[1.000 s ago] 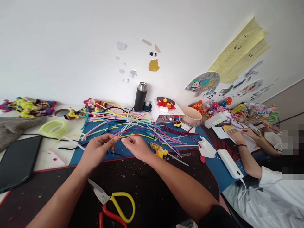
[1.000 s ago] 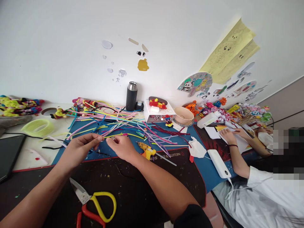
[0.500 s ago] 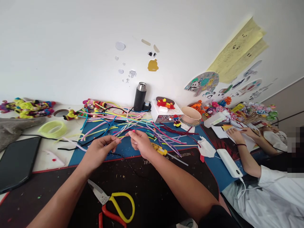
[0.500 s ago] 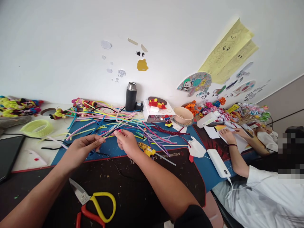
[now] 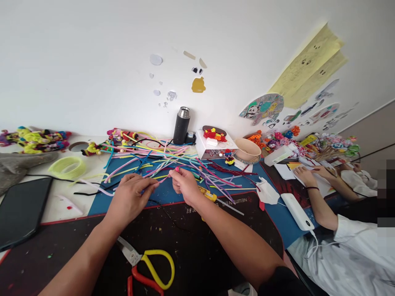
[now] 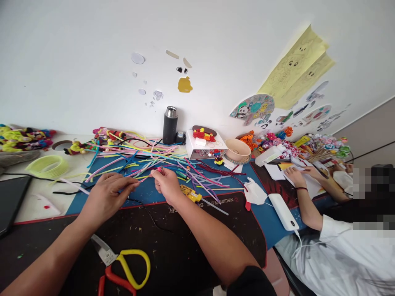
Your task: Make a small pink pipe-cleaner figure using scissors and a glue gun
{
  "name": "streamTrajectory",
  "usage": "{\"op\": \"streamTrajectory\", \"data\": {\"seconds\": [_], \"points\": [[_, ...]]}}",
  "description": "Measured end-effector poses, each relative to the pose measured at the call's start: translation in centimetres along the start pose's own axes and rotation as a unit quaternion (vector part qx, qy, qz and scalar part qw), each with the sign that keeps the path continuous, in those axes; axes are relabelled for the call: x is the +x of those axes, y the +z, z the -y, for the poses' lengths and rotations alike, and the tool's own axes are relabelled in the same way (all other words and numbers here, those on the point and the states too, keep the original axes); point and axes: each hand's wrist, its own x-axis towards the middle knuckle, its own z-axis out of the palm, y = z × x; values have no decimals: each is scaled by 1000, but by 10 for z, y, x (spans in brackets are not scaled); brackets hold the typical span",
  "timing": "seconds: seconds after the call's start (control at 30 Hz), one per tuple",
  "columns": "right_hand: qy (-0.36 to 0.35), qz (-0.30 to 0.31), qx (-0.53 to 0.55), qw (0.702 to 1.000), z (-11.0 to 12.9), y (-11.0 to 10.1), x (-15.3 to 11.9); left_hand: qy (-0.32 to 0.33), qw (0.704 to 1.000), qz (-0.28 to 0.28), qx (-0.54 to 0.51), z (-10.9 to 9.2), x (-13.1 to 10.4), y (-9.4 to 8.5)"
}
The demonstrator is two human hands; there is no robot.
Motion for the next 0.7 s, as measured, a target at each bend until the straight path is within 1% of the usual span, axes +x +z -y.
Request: {"op": "streamTrajectory", "data": {"seconds": [0.03, 0.1, 0.17, 0.23, 0.3, 0.37, 0.47, 0.53, 0.63, 0.7], "points": [[0, 1, -1, 1000, 0, -1, -1, -15, 1000, 6, -12, 0, 0, -1], [-2, 3, -3, 1000, -1, -1, -2, -86, 995, 18, -57, 0, 1, -3], [-3, 8, -9, 1000, -2, -2, -5, -166, 979, 26, -118, 1, 3, -6], [-3, 16, -17, 1000, -5, -3, -7, -216, 959, 25, -182, 2, 6, -9], [-7, 26, -41, 999, -8, -3, -8, -232, 944, 21, -232, 2, 8, -11], [-25, 36, -101, 994, -10, -2, -10, -239, 933, 19, -268, 2, 9, -12], [-64, 57, -211, 974, -10, 2, -11, -255, 913, 20, -317, 1, 9, -11], [-86, 71, -254, 961, -9, 6, -10, -267, 901, 17, -343, 0, 9, -11], [-125, 82, -294, 944, -8, 13, -9, -272, 892, 18, -361, 1, 10, -9], [-146, 78, -318, 934, -9, 17, -9, -271, 889, 25, -370, 2, 9, -8]]}}
